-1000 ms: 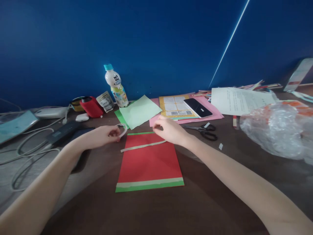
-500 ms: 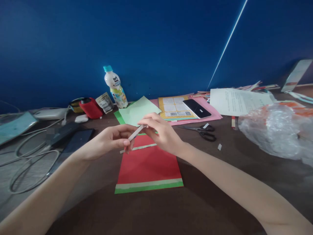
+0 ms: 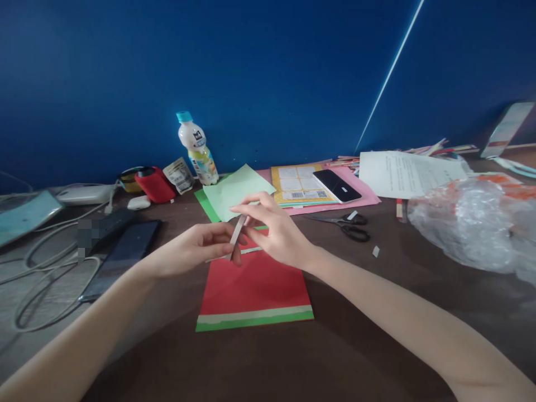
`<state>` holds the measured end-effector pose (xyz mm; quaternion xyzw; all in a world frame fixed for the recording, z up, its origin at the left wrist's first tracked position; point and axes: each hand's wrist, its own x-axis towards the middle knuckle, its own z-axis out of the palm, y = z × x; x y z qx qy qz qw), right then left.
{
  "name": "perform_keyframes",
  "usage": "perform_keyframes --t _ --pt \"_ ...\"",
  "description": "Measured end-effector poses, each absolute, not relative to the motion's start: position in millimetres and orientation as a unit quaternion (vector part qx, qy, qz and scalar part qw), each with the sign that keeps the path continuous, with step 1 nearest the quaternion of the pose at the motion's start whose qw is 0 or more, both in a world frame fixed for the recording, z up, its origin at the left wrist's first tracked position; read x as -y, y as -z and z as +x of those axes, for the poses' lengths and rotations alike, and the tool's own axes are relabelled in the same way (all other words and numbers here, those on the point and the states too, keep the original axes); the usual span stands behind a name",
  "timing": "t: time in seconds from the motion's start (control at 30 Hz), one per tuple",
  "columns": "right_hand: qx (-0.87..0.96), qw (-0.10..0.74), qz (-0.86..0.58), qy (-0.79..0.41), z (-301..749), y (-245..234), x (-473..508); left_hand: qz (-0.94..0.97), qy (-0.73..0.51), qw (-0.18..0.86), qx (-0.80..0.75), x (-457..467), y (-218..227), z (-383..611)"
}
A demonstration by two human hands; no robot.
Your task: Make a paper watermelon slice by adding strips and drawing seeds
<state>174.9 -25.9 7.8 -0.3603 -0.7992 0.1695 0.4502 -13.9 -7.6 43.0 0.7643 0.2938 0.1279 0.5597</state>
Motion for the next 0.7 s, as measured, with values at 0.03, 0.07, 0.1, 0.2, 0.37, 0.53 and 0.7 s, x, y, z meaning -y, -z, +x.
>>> perform_keyframes --t 0.03,0.07,0.1,0.2,0.37,0.53,0.7 --pt "0.791 0.461 -0.366 -0.165 174.1 -7.8 26.8 0.758 -0.142 0.562 -0.300 8.0 -41.0 -12.8" --pt "0.786 0.469 -0.371 -0.158 173.4 -7.9 27.7 0.749 -0.157 0.565 -0.308 8.0 -38.8 -11.9" --pt "0.784 0.472 -0.373 -0.151 172.9 -8.3 28.4 0.741 -0.172 0.568 -0.314 7.9 -36.5 -11.1" --pt "0.797 0.464 -0.358 -0.145 171.6 -9.5 29.5 0.723 -0.199 0.577 -0.324 7.3 -31.3 -9.5" --pt "0.802 0.468 -0.337 -0.155 169.3 -9.0 30.3 0.729 -0.204 0.566 -0.328 8.4 -30.6 -7.4" --pt "0.800 0.466 -0.343 -0.156 168.7 -8.4 31.9 0.736 -0.205 0.547 -0.343 10.9 -33.8 -5.8" --pt "0.796 0.475 -0.338 -0.166 169.3 -10.3 32.5 0.736 -0.206 0.547 -0.342 12.3 -34.4 -5.8"
